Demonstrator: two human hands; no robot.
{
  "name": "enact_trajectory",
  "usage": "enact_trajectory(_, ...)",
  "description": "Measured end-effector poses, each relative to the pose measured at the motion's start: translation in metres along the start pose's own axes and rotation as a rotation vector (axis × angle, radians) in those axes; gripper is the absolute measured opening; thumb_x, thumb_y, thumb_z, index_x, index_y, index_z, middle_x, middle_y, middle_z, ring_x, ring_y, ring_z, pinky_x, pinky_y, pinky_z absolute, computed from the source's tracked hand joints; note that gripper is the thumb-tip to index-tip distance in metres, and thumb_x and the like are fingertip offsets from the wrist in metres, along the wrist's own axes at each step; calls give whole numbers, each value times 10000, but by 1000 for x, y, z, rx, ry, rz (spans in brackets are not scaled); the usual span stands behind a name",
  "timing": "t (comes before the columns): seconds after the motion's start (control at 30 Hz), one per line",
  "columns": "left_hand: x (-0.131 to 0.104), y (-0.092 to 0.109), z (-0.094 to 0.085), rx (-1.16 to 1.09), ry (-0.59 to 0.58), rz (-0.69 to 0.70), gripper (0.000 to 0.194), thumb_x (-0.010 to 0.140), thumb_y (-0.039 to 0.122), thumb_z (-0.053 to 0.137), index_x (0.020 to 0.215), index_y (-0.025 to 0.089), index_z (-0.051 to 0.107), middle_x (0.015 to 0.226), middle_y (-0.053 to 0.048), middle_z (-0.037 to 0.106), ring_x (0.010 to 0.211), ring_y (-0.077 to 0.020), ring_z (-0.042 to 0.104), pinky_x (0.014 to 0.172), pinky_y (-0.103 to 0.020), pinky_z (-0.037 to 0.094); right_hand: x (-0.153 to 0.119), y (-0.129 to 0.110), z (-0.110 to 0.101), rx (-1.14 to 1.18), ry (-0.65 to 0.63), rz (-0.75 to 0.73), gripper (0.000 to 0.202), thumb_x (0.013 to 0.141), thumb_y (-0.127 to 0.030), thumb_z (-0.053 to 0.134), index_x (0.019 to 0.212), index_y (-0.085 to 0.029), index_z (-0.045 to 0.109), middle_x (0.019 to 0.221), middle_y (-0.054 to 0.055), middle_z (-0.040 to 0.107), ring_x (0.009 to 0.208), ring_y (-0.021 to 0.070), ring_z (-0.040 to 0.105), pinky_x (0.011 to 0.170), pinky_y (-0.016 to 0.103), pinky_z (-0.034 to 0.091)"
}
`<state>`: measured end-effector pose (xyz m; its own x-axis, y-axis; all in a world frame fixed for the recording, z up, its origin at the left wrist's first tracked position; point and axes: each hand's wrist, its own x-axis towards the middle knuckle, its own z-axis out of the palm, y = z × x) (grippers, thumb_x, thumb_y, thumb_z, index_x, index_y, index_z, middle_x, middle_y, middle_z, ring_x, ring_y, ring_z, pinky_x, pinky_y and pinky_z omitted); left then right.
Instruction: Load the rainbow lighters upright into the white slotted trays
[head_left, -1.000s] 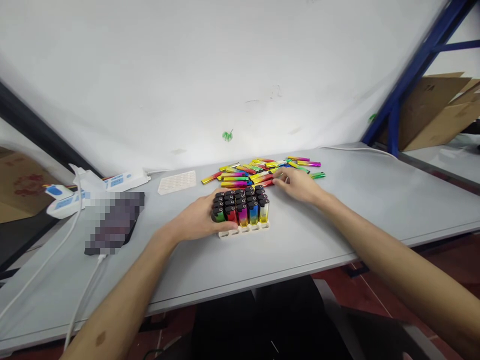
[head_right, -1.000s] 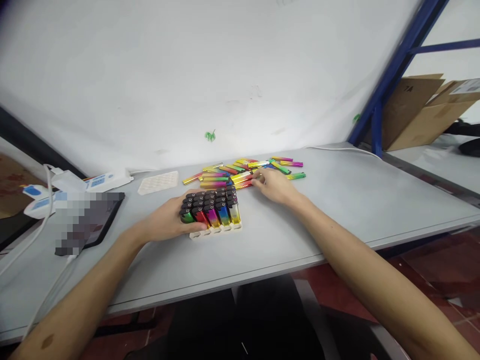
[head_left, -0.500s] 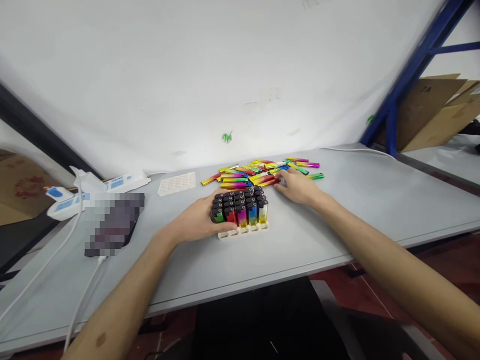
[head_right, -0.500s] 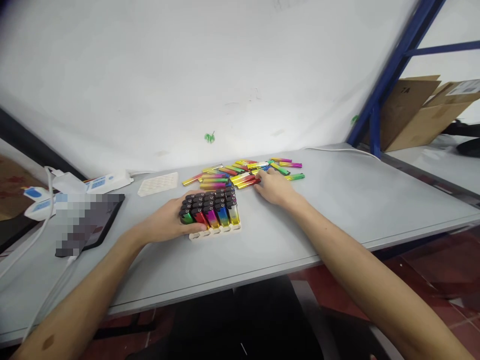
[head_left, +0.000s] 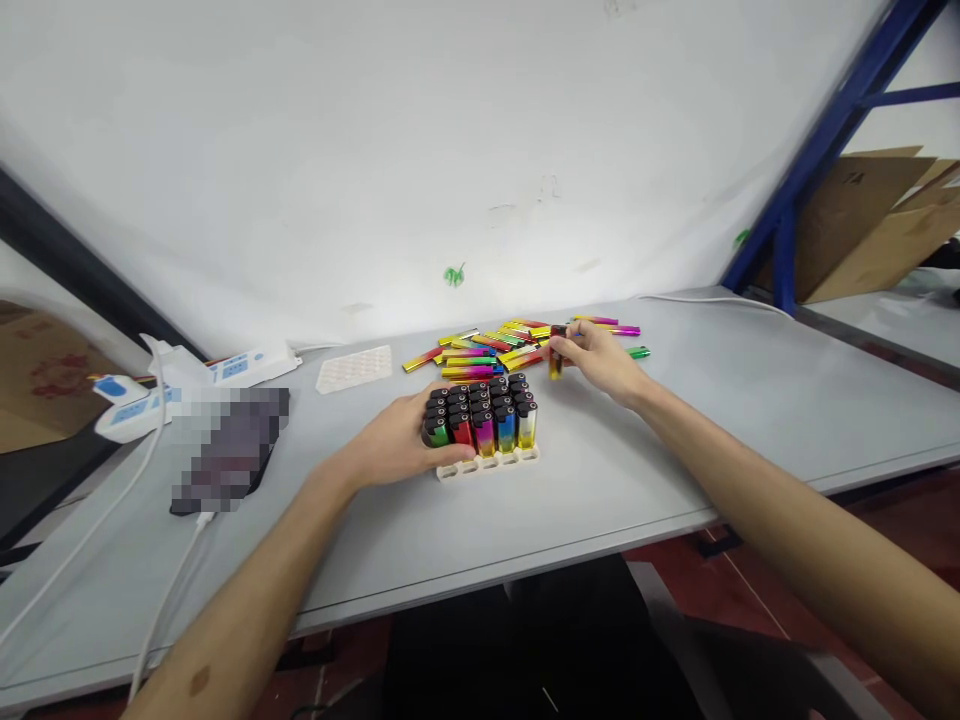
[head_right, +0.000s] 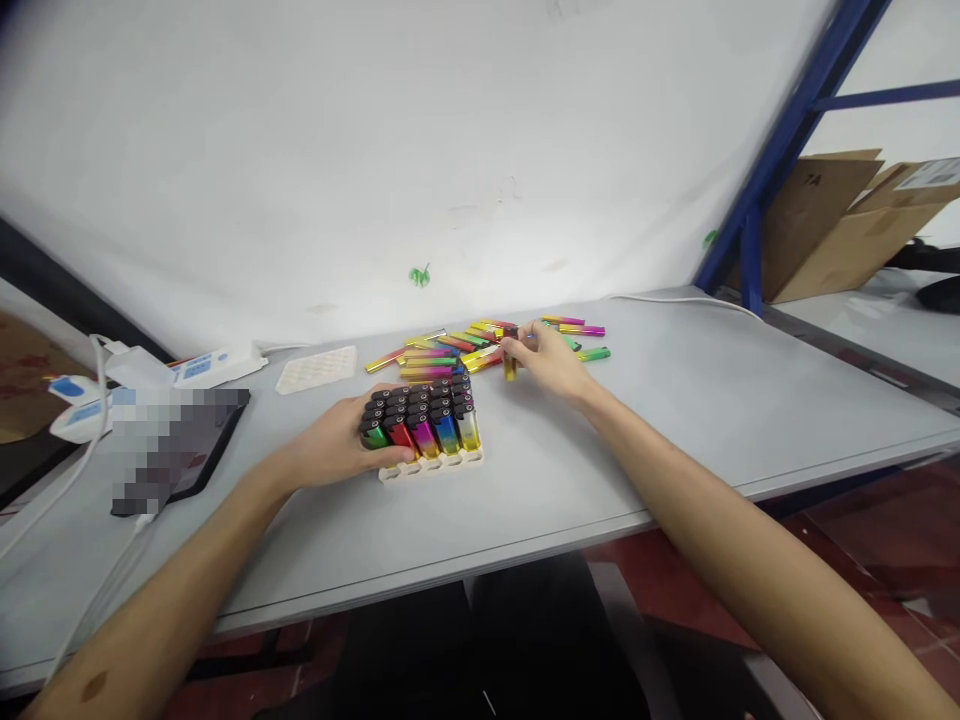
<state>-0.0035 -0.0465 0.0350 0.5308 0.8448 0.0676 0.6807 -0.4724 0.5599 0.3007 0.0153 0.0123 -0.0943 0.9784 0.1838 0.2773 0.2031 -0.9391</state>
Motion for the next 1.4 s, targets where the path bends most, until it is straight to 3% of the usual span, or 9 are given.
enact_trajectory(0.1,0,3,4,-6,6,26,708,750,628,726,1325,266,525,1258,-41,682,1099,-272,657,911,-384,533,-3,-1,8,146,33,-3,426,852,-581,639,921,-257,372,713,-38,620,582,137,577,570,291,458)
enact_trajectory(0.2,1,10,13,13,4,45,688,746,631,727,1299,268,536,1241,-44,689,1094,-278,657,916,-401,529,-4,2,13,110,44,0,427,857,-637,603,919,-259,413,603,-81,460,425,90,375,422,250,296)
enact_trajectory(0.37,3,21,27,55,29,33,707,730,629,733,1297,258,533,1221,-66,692,1113,-305,645,946,-450,515,-2,8,14,26,7,54,498,860,-708,539,778,-220,479,593,-33,448,447,85,316,416,257,233)
enact_trajectory(0.47,4,21,32,85,36,13,698,726,648,723,1278,257,547,1170,-71,704,1079,-312,658,919,-456,524,-3,6,16,79,-8,60,491,852,-722,541,847,-231,524,620,-33,473,462,94,352,422,242,256)
enact_trajectory(0.57,4,19,33,104,56,0,783,709,686,714,1331,254,513,1158,-81,709,1073,-321,664,914,-463,526,-4,3,17,189,-15,104,492,851,-742,522,871,-251,525,555,-81,300,435,91,221,409,233,172)
enact_trajectory(0.67,4,17,34,115,73,-13,856,698,718,701,1382,256,474,1167,-86,710,1078,-328,663,911,-469,528,-4,0,18,261,-10,198,574,852,-789,442,684,-241,412,527,-89,186,434,85,119,416,256,106)
enact_trajectory(0.83,6,19,34,110,95,-37,788,725,699,687,1356,268,496,1145,-66,725,1063,-321,672,925,-467,519,-4,-3,18,313,9,297,571,896,-706,403,581,-250,268,475,-77,179,405,80,107,418,278,66)
enact_trajectory(1.2,9,15,32,106,129,-51,720,754,698,661,1310,261,527,1161,-58,715,1041,-310,668,873,-440,523,-5,-5,18,360,25,316,588,870,-718,457,571,-243,281,469,-82,186,411,71,103,405,261,58)
enact_trajectory(1.4,9,14,31,104,125,-52,706,760,659,679,1320,260,516,1156,-56,714,1013,-299,669,846,-422,522,-4,-3,19,345,54,328,485,939,-545,366,577,-242,256,447,-81,187,380,66,109,382,238,72)
